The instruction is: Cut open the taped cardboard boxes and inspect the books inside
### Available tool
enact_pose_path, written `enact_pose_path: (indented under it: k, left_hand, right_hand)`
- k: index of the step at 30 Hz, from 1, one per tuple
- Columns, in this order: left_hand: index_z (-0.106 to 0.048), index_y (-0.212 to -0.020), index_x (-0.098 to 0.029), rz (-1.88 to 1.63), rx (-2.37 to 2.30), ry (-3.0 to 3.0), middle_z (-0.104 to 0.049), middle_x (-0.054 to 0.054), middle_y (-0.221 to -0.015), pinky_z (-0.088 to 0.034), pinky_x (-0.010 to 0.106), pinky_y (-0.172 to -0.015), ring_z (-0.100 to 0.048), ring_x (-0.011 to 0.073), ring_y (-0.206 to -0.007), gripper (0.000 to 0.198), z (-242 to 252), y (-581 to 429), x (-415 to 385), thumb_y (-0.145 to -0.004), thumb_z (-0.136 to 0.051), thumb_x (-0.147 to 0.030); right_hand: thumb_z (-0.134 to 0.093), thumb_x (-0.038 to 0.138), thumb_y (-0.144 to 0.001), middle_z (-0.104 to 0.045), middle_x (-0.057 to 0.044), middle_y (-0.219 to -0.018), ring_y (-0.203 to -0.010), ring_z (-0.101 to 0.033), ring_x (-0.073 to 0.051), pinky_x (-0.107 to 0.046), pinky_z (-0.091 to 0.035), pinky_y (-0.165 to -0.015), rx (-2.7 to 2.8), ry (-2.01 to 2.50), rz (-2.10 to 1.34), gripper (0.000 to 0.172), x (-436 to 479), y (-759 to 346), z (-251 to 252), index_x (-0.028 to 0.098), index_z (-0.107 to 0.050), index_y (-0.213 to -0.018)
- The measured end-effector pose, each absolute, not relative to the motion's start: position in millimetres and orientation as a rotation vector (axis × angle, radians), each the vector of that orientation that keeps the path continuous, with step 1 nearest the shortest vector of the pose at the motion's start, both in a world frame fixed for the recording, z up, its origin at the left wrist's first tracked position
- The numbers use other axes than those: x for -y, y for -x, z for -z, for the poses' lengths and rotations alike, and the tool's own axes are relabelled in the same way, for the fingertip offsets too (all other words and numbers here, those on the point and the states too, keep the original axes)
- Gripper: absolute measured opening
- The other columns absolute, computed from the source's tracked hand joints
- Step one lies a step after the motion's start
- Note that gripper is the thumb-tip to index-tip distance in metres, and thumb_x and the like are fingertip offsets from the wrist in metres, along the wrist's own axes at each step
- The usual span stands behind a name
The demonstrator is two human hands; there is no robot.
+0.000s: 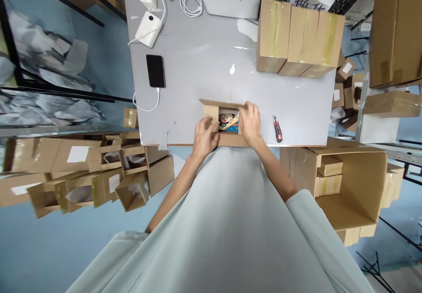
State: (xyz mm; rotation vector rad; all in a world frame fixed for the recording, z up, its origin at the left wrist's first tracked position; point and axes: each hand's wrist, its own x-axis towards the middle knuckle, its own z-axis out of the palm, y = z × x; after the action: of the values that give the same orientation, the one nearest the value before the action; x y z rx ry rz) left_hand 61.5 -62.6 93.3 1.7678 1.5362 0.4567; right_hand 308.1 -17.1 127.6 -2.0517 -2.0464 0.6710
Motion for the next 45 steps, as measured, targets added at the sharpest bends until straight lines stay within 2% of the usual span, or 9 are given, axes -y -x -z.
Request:
enact_pose_path:
  k: [4,7,10,18,27,31,37,41,45]
  left_hand:
    - [-0.079,-0.141,-0.024,-0.265,-1.364,-1.856,-0.073,0.017,-0.148,-0.051,0.062,-0.121,-0.062,0.0416,-0.136,0.045,-101.5,-83.3,44.6,-0.098,-0.065,-0.02]
    - [-0.084,-0.129,-0.021,-0.104,-1.31,-1.933,-0.078,0.02,-0.132,-0.052,0.061,-0.114,-0.063,0.0433,-0.128,0.035,-100.1,-90.6,37.6,-0.102,-0.062,-0.024]
    - [-0.084,-0.127,-0.019,-0.043,-1.351,-1.962,-0.078,0.022,-0.121,-0.051,0.061,-0.112,-0.062,0.0457,-0.128,0.032,-101.6,-90.5,36.4,-0.103,-0.063,-0.025]
    - [-0.076,-0.142,-0.021,-0.148,-1.514,-1.991,-0.071,0.022,-0.133,-0.05,0.064,-0.111,-0.059,0.0481,-0.127,0.042,-124.4,-47.2,45.2,-0.104,-0.066,-0.037]
    - [-0.081,-0.126,-0.027,-0.279,-1.721,-1.85,-0.077,0.018,-0.132,-0.041,0.075,-0.118,-0.053,0.0509,-0.133,0.032,-127.7,-13.1,45.0,-0.102,-0.068,-0.044]
    - [-0.079,-0.132,-0.022,-0.237,-1.638,-1.862,-0.077,0.021,-0.124,-0.045,0.069,-0.117,-0.06,0.0483,-0.125,0.036,-126.2,-40.6,40.1,-0.103,-0.065,-0.038]
    - [-0.078,-0.137,-0.02,-0.072,-1.291,-1.973,-0.076,0.02,-0.135,-0.052,0.058,-0.117,-0.067,0.0447,-0.129,0.039,-115.5,-108.7,31.8,-0.1,-0.069,-0.024]
    - [-0.08,-0.134,-0.02,0.065,-1.245,-1.978,-0.076,0.02,-0.132,-0.056,0.054,-0.112,-0.07,0.0431,-0.128,0.036,-108.1,-138.9,25.6,-0.098,-0.071,-0.018]
    - [-0.081,-0.131,-0.023,0.085,-1.248,-1.991,-0.077,0.018,-0.129,-0.06,0.05,-0.103,-0.072,0.041,-0.125,0.036,-101.3,-151.2,18.6,-0.097,-0.074,-0.017]
  right_hand:
    - [-0.046,0.019,-0.117,-0.062,-0.017,-0.165,-0.139,-0.058,-0.035,-0.051,-0.051,-0.12,2.34,1.912,-0.816,0.045,52.4,-284.4,-135.3,0.023,-0.072,-0.154]
    - [-0.048,0.017,-0.116,-0.076,-0.017,-0.141,-0.131,-0.06,-0.034,-0.046,-0.054,-0.115,2.462,1.861,-0.945,0.039,58.5,-278.6,-126.3,0.02,-0.081,-0.136]
    - [-0.051,0.015,-0.116,-0.08,-0.017,-0.128,-0.127,-0.061,-0.033,-0.045,-0.055,-0.113,2.527,1.852,-0.979,0.034,57.8,-279.4,-123.0,0.02,-0.083,-0.124]
    - [-0.057,0.035,-0.118,-0.073,-0.019,-0.14,-0.129,-0.064,-0.037,-0.049,-0.056,-0.11,2.278,2.03,-0.85,0.036,90.6,-332.5,-145.0,0.019,-0.075,-0.145]
    - [-0.06,0.037,-0.115,-0.074,-0.017,-0.135,-0.121,-0.07,-0.034,-0.046,-0.062,-0.099,1.926,2.227,-0.818,0.033,111.9,-365.4,-125.2,0.022,-0.078,-0.139]
    - [-0.057,0.028,-0.115,-0.074,-0.018,-0.13,-0.124,-0.066,-0.036,-0.048,-0.06,-0.105,2.028,2.194,-0.842,0.031,95.1,-350.6,-128.3,0.021,-0.077,-0.138]
    - [-0.038,0.006,-0.11,-0.07,-0.028,-0.14,-0.135,-0.059,-0.043,-0.059,-0.052,-0.115,2.187,2.169,-0.837,0.047,51.6,-324.3,-118.3,0.011,-0.076,-0.138]
    - [-0.039,0.003,-0.107,-0.065,-0.032,-0.15,-0.145,-0.054,-0.045,-0.062,-0.048,-0.118,2.221,2.122,-0.842,0.048,28.3,-312.3,-99.3,0.006,-0.077,-0.138]
    - [-0.041,0.002,-0.106,-0.069,-0.028,-0.146,-0.147,-0.053,-0.043,-0.06,-0.048,-0.12,2.284,2.045,-0.815,0.047,18.0,-319.2,-85.8,0.01,-0.081,-0.131]
